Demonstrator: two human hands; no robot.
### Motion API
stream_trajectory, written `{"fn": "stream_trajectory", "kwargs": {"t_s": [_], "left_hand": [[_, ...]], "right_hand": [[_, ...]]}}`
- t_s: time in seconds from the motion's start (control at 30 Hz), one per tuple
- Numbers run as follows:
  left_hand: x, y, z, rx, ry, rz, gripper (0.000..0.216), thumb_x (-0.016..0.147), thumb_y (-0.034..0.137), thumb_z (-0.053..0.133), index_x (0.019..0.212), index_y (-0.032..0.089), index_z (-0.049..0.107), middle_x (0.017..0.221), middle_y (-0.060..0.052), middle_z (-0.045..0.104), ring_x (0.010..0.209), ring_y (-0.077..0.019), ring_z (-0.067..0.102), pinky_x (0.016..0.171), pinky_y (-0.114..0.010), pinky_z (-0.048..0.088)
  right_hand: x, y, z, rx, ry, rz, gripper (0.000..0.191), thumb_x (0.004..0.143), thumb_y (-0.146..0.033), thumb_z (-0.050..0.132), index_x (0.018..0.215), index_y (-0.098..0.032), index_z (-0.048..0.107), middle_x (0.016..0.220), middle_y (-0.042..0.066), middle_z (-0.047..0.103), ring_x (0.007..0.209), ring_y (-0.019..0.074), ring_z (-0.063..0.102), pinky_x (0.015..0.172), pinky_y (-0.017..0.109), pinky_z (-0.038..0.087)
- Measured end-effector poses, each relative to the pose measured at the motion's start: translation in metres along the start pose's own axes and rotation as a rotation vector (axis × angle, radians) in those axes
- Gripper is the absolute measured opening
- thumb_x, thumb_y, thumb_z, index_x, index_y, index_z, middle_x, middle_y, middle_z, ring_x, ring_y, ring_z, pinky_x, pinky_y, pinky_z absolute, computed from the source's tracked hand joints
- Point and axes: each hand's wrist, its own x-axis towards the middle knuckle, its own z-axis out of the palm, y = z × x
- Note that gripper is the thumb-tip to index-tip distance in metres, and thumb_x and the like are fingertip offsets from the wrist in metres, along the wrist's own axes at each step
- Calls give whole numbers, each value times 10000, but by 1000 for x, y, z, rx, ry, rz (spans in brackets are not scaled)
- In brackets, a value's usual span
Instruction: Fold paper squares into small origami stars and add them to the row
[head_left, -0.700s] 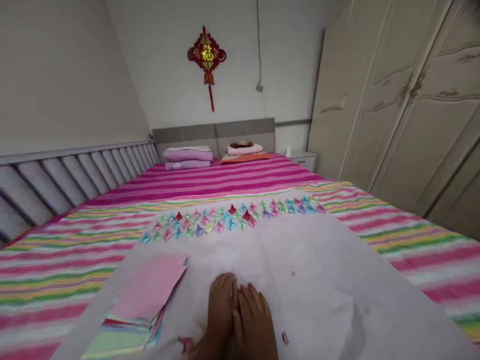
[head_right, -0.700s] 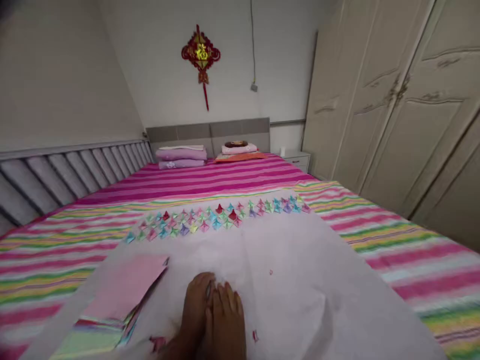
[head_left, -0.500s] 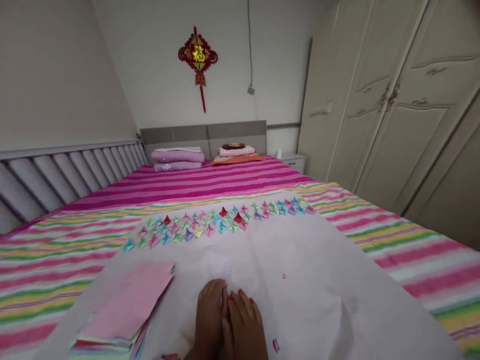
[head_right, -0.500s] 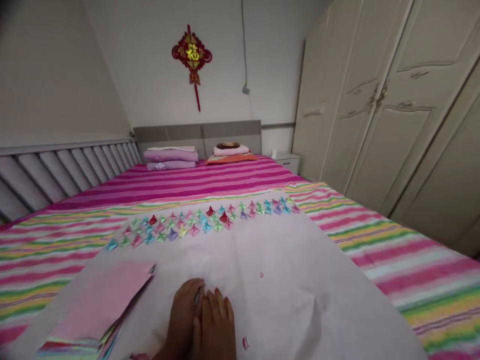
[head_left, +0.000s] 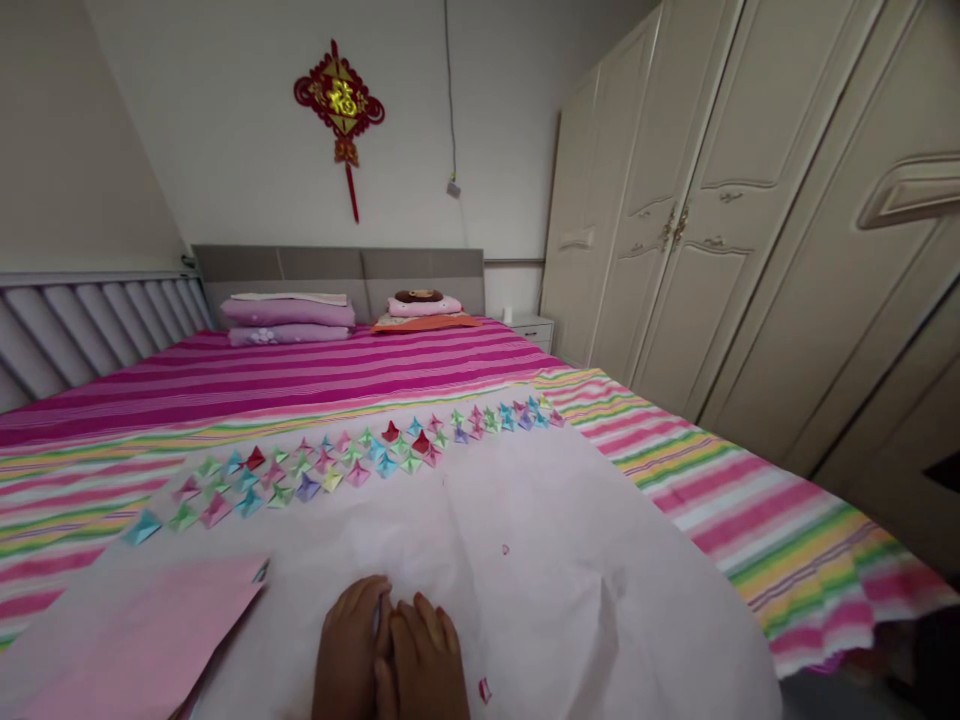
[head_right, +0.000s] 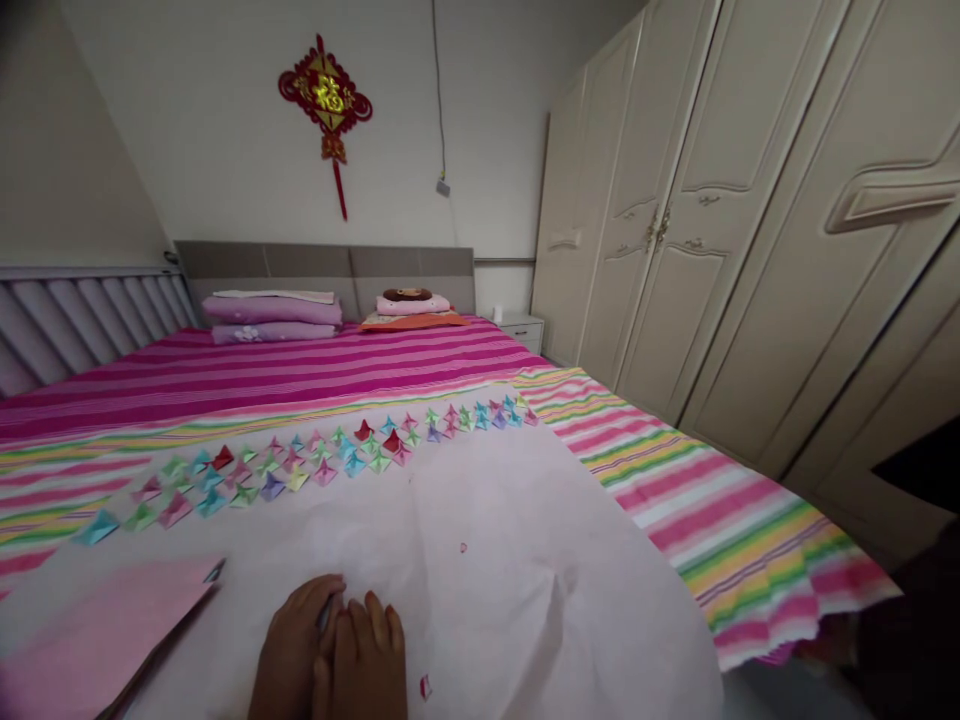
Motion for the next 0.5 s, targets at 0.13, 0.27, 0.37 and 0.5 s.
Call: {"fn": "stream_trajectory", "kwargs": {"t_s": [0.13, 0.27, 0.37, 0.5], "left_hand": [[1, 1, -2, 0, -6, -9, 278, 836, 311, 448, 865, 187, 696, 895, -81, 738, 856, -254, 681, 788, -427, 551], [2, 2, -4, 19, -21, -16, 284, 842, 306, 441, 868, 180, 693, 895, -84, 737, 855, -254, 680, 791, -429, 548], [3, 2, -4, 18, -16, 4, 285, 845, 299, 435, 867, 175, 691, 886, -85, 736, 841, -249, 682, 782, -418, 552], [3, 1, -4, 17, -11, 14, 289, 843, 301, 434, 857, 173, 693, 878, -87, 736, 836, -251, 681, 778, -426, 553]], "right_hand": [[4, -4, -5, 4, 27, -7, 368, 882, -393, 527, 1211, -235, 569, 1151, 58, 696, 1094, 302, 613, 903, 474, 483], [6, -6, -6, 18, 53, 0, 352, 882, -374, 528, 1204, -239, 569, 1139, 47, 701, 1089, 295, 617, 904, 471, 486], [6, -7, -6, 20, 41, 5, 361, 883, -367, 525, 1218, -236, 560, 1141, 58, 698, 1096, 296, 612, 911, 472, 481], [6, -8, -7, 25, 24, 23, 343, 881, -368, 530, 1196, -239, 566, 1145, 60, 696, 1093, 301, 614, 910, 476, 481]]}}
